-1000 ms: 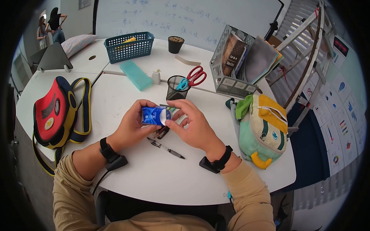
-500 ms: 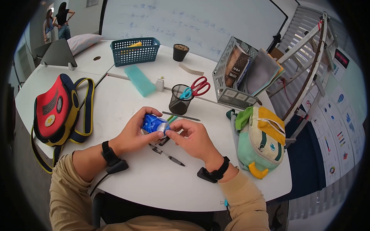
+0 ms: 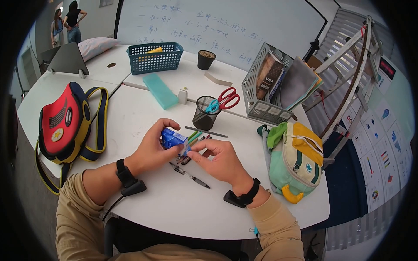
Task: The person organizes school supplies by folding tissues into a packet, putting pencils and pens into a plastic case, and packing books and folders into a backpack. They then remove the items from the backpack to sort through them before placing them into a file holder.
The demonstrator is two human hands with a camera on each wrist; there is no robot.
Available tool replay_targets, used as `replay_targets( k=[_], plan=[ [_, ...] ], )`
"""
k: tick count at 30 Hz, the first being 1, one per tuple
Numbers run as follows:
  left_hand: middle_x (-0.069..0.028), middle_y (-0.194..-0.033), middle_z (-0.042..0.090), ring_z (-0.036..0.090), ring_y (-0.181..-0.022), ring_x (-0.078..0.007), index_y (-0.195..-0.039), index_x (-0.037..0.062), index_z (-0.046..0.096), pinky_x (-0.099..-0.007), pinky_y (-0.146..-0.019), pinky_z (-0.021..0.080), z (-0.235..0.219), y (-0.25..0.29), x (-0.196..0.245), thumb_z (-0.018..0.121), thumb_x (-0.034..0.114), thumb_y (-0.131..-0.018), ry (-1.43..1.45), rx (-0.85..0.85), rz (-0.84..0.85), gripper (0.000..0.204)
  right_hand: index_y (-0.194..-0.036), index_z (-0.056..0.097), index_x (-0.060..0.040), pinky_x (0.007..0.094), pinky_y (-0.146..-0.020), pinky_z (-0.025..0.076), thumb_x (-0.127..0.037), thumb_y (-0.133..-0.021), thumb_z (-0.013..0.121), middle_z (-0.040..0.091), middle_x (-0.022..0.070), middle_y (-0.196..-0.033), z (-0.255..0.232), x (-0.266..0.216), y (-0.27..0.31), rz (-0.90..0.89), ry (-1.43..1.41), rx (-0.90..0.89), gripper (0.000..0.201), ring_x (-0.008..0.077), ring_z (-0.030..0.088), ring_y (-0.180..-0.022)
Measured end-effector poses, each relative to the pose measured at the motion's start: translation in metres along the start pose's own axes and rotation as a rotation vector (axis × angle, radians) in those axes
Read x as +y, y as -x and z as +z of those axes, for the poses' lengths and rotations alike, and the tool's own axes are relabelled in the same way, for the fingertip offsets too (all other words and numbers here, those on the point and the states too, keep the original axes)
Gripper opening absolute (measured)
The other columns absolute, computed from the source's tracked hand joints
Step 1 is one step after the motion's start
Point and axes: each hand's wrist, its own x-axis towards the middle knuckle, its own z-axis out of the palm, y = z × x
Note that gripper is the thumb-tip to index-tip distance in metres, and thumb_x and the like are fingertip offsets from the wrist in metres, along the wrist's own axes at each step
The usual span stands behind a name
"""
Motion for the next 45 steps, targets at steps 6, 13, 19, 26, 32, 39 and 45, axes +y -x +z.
replay_targets(
  k=[6, 13, 19, 26, 32, 39, 45],
  plan=[
    [-0.0093, -0.134, 0.062, 0.068, -0.11, -0.0142, -0.148, 0.0064, 0.052, -0.0304, -0.093, 0.06, -0.004, -0.001, 0.0, 0.085, 0.008, -0.096, -0.054, 0.029, 0.036, 0.062, -0.115, 0.081, 0.003, 0.0239, -0.07, 0.058, -0.012, -0.108, 0.083, 0.085, 0.0082, -0.101, 0.001, 0.008, -0.004, 0.109, -0.105, 0.091, 0.017, 0.0081, 0.074, -0.08],
    [-0.0107, -0.133, 0.061, 0.065, -0.116, -0.0221, -0.152, 0.0089, 0.049, -0.037, -0.102, 0.059, -0.008, 0.002, 0.021, 0.1, 0.015, -0.083, -0.084, -0.118, 0.065, 0.086, -0.131, 0.071, 0.0057, 0.0267, -0.072, 0.062, -0.01, -0.111, 0.078, 0.085, 0.0114, -0.101, 0.0, 0.003, -0.009, 0.13, -0.24, 0.119, 0.026, 0.0127, 0.08, -0.089],
    [-0.0112, -0.142, 0.059, 0.065, -0.124, -0.0169, -0.145, 0.0085, 0.051, -0.0336, -0.109, 0.056, -0.012, -0.014, -0.009, 0.096, 0.0, -0.084, -0.118, -0.01, 0.267, 0.076, -0.136, 0.065, 0.0058, 0.0277, -0.075, 0.062, -0.01, -0.113, 0.075, 0.084, 0.012, -0.106, -0.004, 0.0, -0.013, 0.09, -0.287, 0.097, 0.03, 0.0135, 0.08, -0.095],
    [-0.0116, -0.139, 0.062, 0.067, -0.128, -0.0166, -0.146, 0.0003, 0.05, -0.0333, -0.113, 0.056, -0.021, -0.021, -0.013, 0.09, -0.003, -0.091, 0.1, 0.195, 0.106, 0.067, -0.137, 0.068, -0.0017, 0.0322, -0.092, 0.063, -0.01, -0.104, 0.082, 0.078, 0.0143, -0.129, -0.005, 0.0, -0.027, -0.003, 0.309, -0.152, 0.037, 0.0211, 0.079, -0.107],
    [-0.0126, -0.137, 0.064, 0.068, -0.125, -0.0178, -0.146, -0.0014, 0.05, -0.0326, -0.109, 0.059, -0.024, -0.024, -0.023, 0.089, 0.0, -0.092, -0.002, 0.381, 0.182, 0.067, -0.125, 0.07, -0.0053, 0.0417, -0.107, 0.061, -0.008, -0.093, 0.085, 0.068, 0.0179, -0.15, 0.004, 0.009, -0.055, -0.294, 0.469, -0.355, 0.035, 0.0345, 0.071, -0.13],
    [-0.0131, -0.133, 0.065, 0.069, -0.122, -0.0186, -0.143, -0.0014, 0.051, -0.0343, -0.106, 0.059, -0.028, -0.023, -0.017, 0.089, 0.002, -0.092, -0.059, 0.46, 0.132, 0.064, -0.121, 0.07, -0.006, 0.0414, -0.104, 0.06, -0.007, -0.091, 0.083, 0.071, 0.0134, -0.14, 0.011, 0.016, -0.081, -0.206, 0.527, -0.531, 0.033, 0.0356, 0.07, -0.126],
    [-0.0115, -0.131, 0.067, 0.069, -0.12, -0.0175, -0.143, 0.0003, 0.053, -0.0336, -0.107, 0.058, -0.025, -0.022, -0.021, 0.091, 0.004, -0.091, -0.028, 0.456, 0.135, 0.065, -0.122, 0.07, -0.0052, 0.0411, -0.098, 0.059, -0.009, -0.089, 0.086, 0.07, 0.0109, -0.126, 0.015, -0.006, -0.076, -0.08, 0.517, -0.487, 0.036, 0.0329, 0.071, -0.114]
  ],
)
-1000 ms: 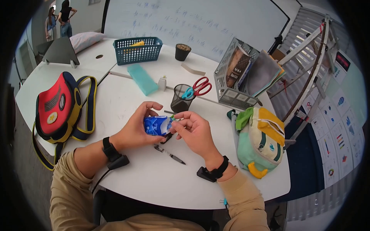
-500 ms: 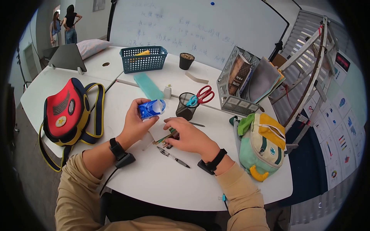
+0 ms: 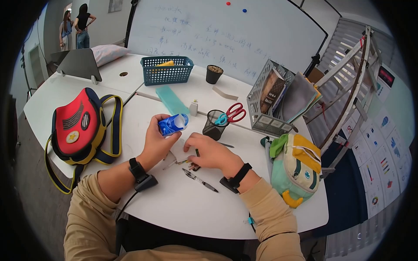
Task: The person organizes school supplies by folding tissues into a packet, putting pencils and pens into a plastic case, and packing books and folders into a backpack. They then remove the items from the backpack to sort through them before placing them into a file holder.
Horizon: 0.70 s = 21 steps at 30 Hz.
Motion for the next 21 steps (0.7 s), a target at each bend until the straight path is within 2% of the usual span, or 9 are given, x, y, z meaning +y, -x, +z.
replay_targets(
  k=[3, 6, 9, 13, 17, 20, 21],
  plan=[
    [-0.0115, -0.131, 0.067, 0.069, -0.119, -0.0172, -0.142, 0.0005, 0.053, -0.0328, -0.107, 0.058, 0.001, 0.001, -0.001, 0.091, 0.004, -0.09, 0.024, -0.026, -0.001, 0.065, -0.121, 0.07, -0.0041, 0.0372, -0.096, 0.061, -0.006, -0.088, 0.091, 0.067, 0.0093, -0.124, -0.003, 0.009, 0.013, -0.197, -0.001, 0.214, 0.039, 0.0272, 0.073, -0.111],
    [-0.0109, -0.13, 0.067, 0.069, -0.119, -0.0163, -0.142, 0.0011, 0.053, -0.0322, -0.107, 0.059, 0.001, 0.003, 0.001, 0.091, 0.002, -0.09, 0.025, -0.086, -0.013, 0.065, -0.119, 0.07, -0.003, 0.0353, -0.098, 0.061, 0.0, -0.085, 0.095, 0.065, 0.0077, -0.124, -0.003, 0.004, 0.045, -0.099, -0.361, 0.389, 0.043, 0.0214, 0.072, -0.114],
    [-0.0094, -0.129, 0.067, 0.07, -0.119, -0.0157, -0.141, 0.0018, 0.054, -0.0322, -0.106, 0.059, 0.004, 0.01, 0.007, 0.091, 0.002, -0.09, -0.014, -0.209, -0.023, 0.064, -0.12, 0.07, -0.0027, 0.0331, -0.1, 0.061, 0.004, -0.083, 0.098, 0.064, 0.0067, -0.122, 0.003, 0.011, 0.084, -0.007, -0.318, 0.587, 0.047, 0.0179, 0.07, -0.115],
    [-0.0078, -0.13, 0.067, 0.071, -0.118, -0.0149, -0.14, 0.0024, 0.055, -0.0322, -0.105, 0.06, 0.01, 0.022, 0.023, 0.092, 0.002, -0.089, 0.003, -0.423, -0.074, 0.063, -0.115, 0.073, -0.0024, 0.031, -0.097, 0.059, 0.003, -0.088, 0.094, 0.067, 0.008, -0.123, 0.019, 0.012, 0.126, 0.016, -0.437, 0.74, 0.034, 0.017, 0.07, -0.111],
    [-0.0103, -0.13, 0.067, 0.073, -0.119, -0.0172, -0.142, 0.0018, 0.054, -0.0336, -0.104, 0.062, 0.02, 0.039, 0.039, 0.091, 0.001, -0.091, -0.018, -0.593, -0.121, 0.063, -0.11, 0.078, -0.0022, 0.0318, -0.091, 0.059, -0.002, -0.091, 0.095, 0.073, 0.0097, -0.117, 0.011, 0.001, 0.14, -0.058, -0.261, 0.795, 0.026, 0.0193, 0.072, -0.103],
    [-0.0087, -0.13, 0.07, 0.074, -0.116, -0.0159, -0.143, 0.0029, 0.055, -0.0336, -0.103, 0.063, 0.024, 0.047, 0.042, 0.092, 0.001, -0.09, -0.081, -0.655, -0.141, 0.064, -0.11, 0.082, -0.0027, 0.0318, -0.088, 0.059, -0.007, -0.09, 0.097, 0.077, 0.0114, -0.112, 0.003, -0.009, 0.138, -0.124, -0.115, 0.767, 0.025, 0.022, 0.074, -0.097],
    [-0.0085, -0.13, 0.07, 0.074, -0.117, -0.0159, -0.143, 0.0034, 0.055, -0.0334, -0.103, 0.063, 0.025, 0.049, 0.042, 0.092, 0.001, -0.09, -0.076, -0.67, -0.143, 0.064, -0.109, 0.082, -0.003, 0.0323, -0.089, 0.059, -0.006, -0.09, 0.096, 0.077, 0.0111, -0.112, 0.003, -0.009, 0.139, -0.109, -0.119, 0.74, 0.025, 0.0227, 0.075, -0.099]
  ],
)
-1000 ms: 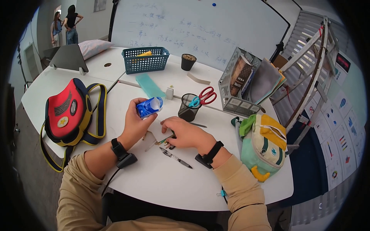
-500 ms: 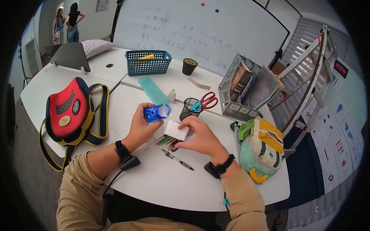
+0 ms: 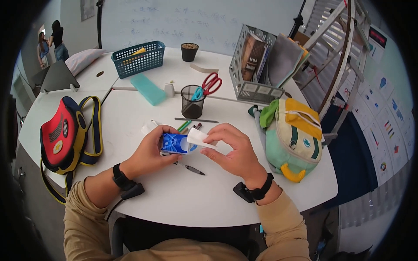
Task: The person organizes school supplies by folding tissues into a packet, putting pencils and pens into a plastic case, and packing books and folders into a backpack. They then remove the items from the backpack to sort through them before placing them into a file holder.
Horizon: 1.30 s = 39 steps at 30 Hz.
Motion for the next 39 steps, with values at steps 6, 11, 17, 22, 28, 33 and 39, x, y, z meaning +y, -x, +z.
replay_targets(
  k=[6, 11, 17, 22, 28, 33, 39],
  plan=[
    [-0.0088, -0.134, 0.068, 0.071, -0.121, -0.0148, -0.145, 0.0025, 0.055, -0.0329, -0.108, 0.06, 0.004, 0.0, 0.003, 0.095, 0.001, -0.089, -0.025, -0.051, -0.009, 0.069, -0.106, 0.084, -0.0027, 0.0344, -0.088, 0.061, -0.005, -0.09, 0.094, 0.078, 0.0096, -0.112, -0.003, -0.004, 0.006, 0.087, 0.017, -0.147, 0.019, 0.0246, 0.077, -0.1],
    [-0.0084, -0.134, 0.068, 0.071, -0.122, -0.0158, -0.143, 0.0032, 0.057, -0.0341, -0.108, 0.059, 0.004, 0.002, 0.006, 0.095, 0.004, -0.089, -0.121, -0.057, 0.031, 0.066, -0.102, 0.084, -0.0014, 0.0367, -0.083, 0.062, -0.006, -0.091, 0.091, 0.078, 0.0087, -0.106, -0.006, -0.003, 0.005, 0.105, 0.081, -0.233, 0.015, 0.0276, 0.076, -0.094],
    [-0.0084, -0.136, 0.068, 0.07, -0.124, -0.0154, -0.145, 0.003, 0.057, -0.0332, -0.11, 0.059, 0.003, 0.002, 0.004, 0.094, 0.002, -0.091, -0.074, -0.108, 0.023, 0.065, -0.106, 0.088, -0.0052, 0.0373, -0.081, 0.063, -0.004, -0.09, 0.092, 0.08, 0.0073, -0.107, -0.002, 0.004, 0.003, -0.015, 0.145, -0.178, 0.017, 0.0262, 0.075, -0.099],
    [-0.0078, -0.139, 0.066, 0.069, -0.127, -0.0142, -0.146, 0.0029, 0.055, -0.0322, -0.112, 0.058, 0.004, 0.001, -0.004, 0.093, -0.002, -0.091, 0.01, -0.129, 0.025, 0.066, -0.11, 0.09, -0.007, 0.0363, -0.083, 0.064, -0.002, -0.088, 0.094, 0.082, 0.0068, -0.11, 0.001, 0.002, 0.003, 0.006, 0.074, -0.14, 0.023, 0.0249, 0.074, -0.101],
    [-0.0073, -0.139, 0.066, 0.069, -0.128, -0.0136, -0.146, 0.0034, 0.055, -0.0319, -0.111, 0.058, 0.004, 0.001, -0.002, 0.093, -0.002, -0.092, 0.011, -0.137, 0.028, 0.066, -0.11, 0.09, -0.0077, 0.0358, -0.083, 0.064, -0.002, -0.087, 0.094, 0.082, 0.0068, -0.11, 0.003, 0.002, 0.004, 0.029, 0.096, -0.136, 0.024, 0.0245, 0.075, -0.102],
    [-0.0073, -0.139, 0.066, 0.069, -0.128, -0.0134, -0.146, 0.0037, 0.056, -0.0311, -0.111, 0.058, 0.003, 0.001, 0.004, 0.093, -0.002, -0.092, 0.041, -0.145, -0.007, 0.065, -0.113, 0.09, -0.0078, 0.0352, -0.083, 0.063, -0.002, -0.087, 0.094, 0.082, 0.0064, -0.113, -0.001, 0.002, 0.003, 0.032, 0.142, -0.151, 0.027, 0.0238, 0.076, -0.103],
    [-0.008, -0.139, 0.065, 0.069, -0.127, -0.0143, -0.146, 0.0038, 0.056, -0.0315, -0.11, 0.06, 0.004, 0.0, -0.004, 0.092, -0.002, -0.092, 0.053, -0.134, 0.043, 0.065, -0.117, 0.09, -0.0085, 0.0319, -0.08, 0.06, -0.002, -0.089, 0.093, 0.081, 0.0063, -0.118, 0.004, -0.009, 0.004, 0.105, 0.045, -0.171, 0.029, 0.0205, 0.075, -0.102]
  ],
)
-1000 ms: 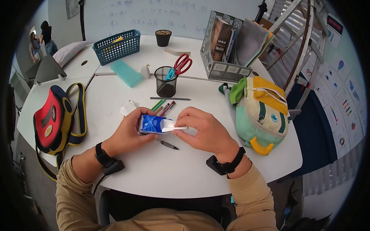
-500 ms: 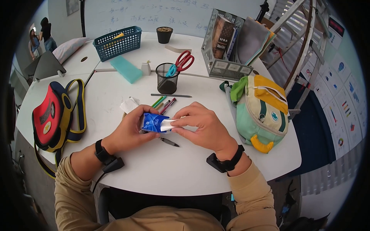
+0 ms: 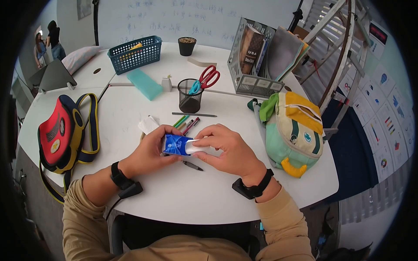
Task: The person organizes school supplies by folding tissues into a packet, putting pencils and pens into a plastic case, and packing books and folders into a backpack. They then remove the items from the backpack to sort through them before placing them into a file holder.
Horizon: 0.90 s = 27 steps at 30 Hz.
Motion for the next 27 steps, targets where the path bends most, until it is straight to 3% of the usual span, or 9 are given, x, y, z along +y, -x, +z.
replay_targets(
  k=[2, 5, 8, 14, 17, 18, 21, 27],
  plan=[
    [-0.0091, -0.138, 0.066, 0.07, -0.126, -0.0168, -0.145, 0.0042, 0.057, -0.0336, -0.107, 0.061, 0.001, 0.0, -0.004, 0.092, 0.0, -0.092, 0.042, 0.009, 0.003, 0.064, -0.117, 0.09, -0.0089, 0.0282, -0.076, 0.056, 0.002, -0.087, 0.092, 0.081, 0.0056, -0.117, 0.003, 0.01, 0.0, -0.079, 0.021, 0.041, 0.032, 0.015, 0.072, -0.097],
    [-0.009, -0.139, 0.066, 0.07, -0.126, -0.0169, -0.146, 0.004, 0.056, -0.0337, -0.108, 0.062, 0.002, 0.0, 0.001, 0.091, -0.001, -0.093, 0.047, 0.01, 0.0, 0.064, -0.119, 0.089, -0.0087, 0.0297, -0.078, 0.058, -0.003, -0.092, 0.091, 0.08, 0.005, -0.118, 0.0, 0.001, 0.0, 0.05, -0.063, -0.008, 0.028, 0.017, 0.073, -0.097],
    [-0.0073, -0.138, 0.063, 0.07, -0.125, -0.0134, -0.146, 0.0029, 0.053, -0.0308, -0.107, 0.061, 0.003, 0.0, 0.002, 0.088, -0.008, -0.093, 0.086, 0.014, -0.021, 0.064, -0.12, 0.089, -0.0081, 0.028, -0.076, 0.057, -0.003, -0.094, 0.09, 0.079, 0.0041, -0.117, 0.002, 0.0, -0.002, 0.106, -0.171, -0.034, 0.027, 0.0127, 0.069, -0.092],
    [-0.0085, -0.14, 0.063, 0.07, -0.125, -0.0145, -0.146, 0.0028, 0.052, -0.0315, -0.107, 0.062, 0.002, 0.0, 0.004, 0.086, -0.011, -0.094, 0.043, 0.069, 0.045, 0.063, -0.131, 0.082, -0.0011, 0.0259, -0.078, 0.058, -0.005, -0.098, 0.088, 0.079, 0.0063, -0.115, 0.01, 0.002, -0.003, 0.173, -0.333, 0.107, 0.034, 0.0091, 0.068, -0.09],
    [-0.0086, -0.141, 0.063, 0.068, -0.128, -0.0145, -0.146, 0.0026, 0.052, -0.032, -0.111, 0.06, 0.003, -0.003, 0.0, 0.086, -0.01, -0.094, 0.09, 0.129, 0.056, 0.063, -0.129, 0.08, 0.0019, 0.025, -0.08, 0.059, -0.005, -0.101, 0.087, 0.08, 0.0072, -0.112, 0.011, 0.019, -0.002, 0.206, -0.252, 0.154, 0.03, 0.0087, 0.071, -0.092],
    [-0.0088, -0.14, 0.064, 0.067, -0.13, -0.0146, -0.146, 0.0025, 0.052, -0.0319, -0.113, 0.058, 0.003, -0.004, -0.001, 0.086, -0.009, -0.094, 0.054, 0.164, 0.056, 0.063, -0.12, 0.08, 0.0028, 0.0249, -0.079, 0.059, -0.007, -0.102, 0.087, 0.082, 0.0068, -0.104, 0.013, 0.021, -0.003, 0.2, -0.258, 0.194, 0.021, 0.009, 0.073, -0.09],
    [-0.0092, -0.141, 0.064, 0.068, -0.129, -0.0151, -0.145, 0.0022, 0.053, -0.0319, -0.112, 0.059, 0.001, -0.004, -0.003, 0.087, -0.009, -0.094, 0.023, 0.167, 0.064, 0.063, -0.113, 0.081, 0.004, 0.0241, -0.074, 0.058, -0.008, -0.102, 0.087, 0.082, 0.0066, -0.096, 0.01, 0.017, -0.001, 0.326, -0.242, 0.174, 0.017, 0.0088, 0.073, -0.082],
    [-0.0098, -0.14, 0.065, 0.07, -0.128, -0.0157, -0.144, 0.0012, 0.054, -0.0317, -0.111, 0.06, 0.006, -0.001, 0.005, 0.089, -0.008, -0.094, -0.065, 0.191, 0.039, 0.061, -0.103, 0.082, 0.005, 0.0227, -0.067, 0.056, -0.008, -0.102, 0.089, 0.082, 0.0061, -0.091, 0.018, 0.009, -0.003, 0.463, -0.468, 0.153, 0.015, 0.0074, 0.072, -0.073]
  ],
)
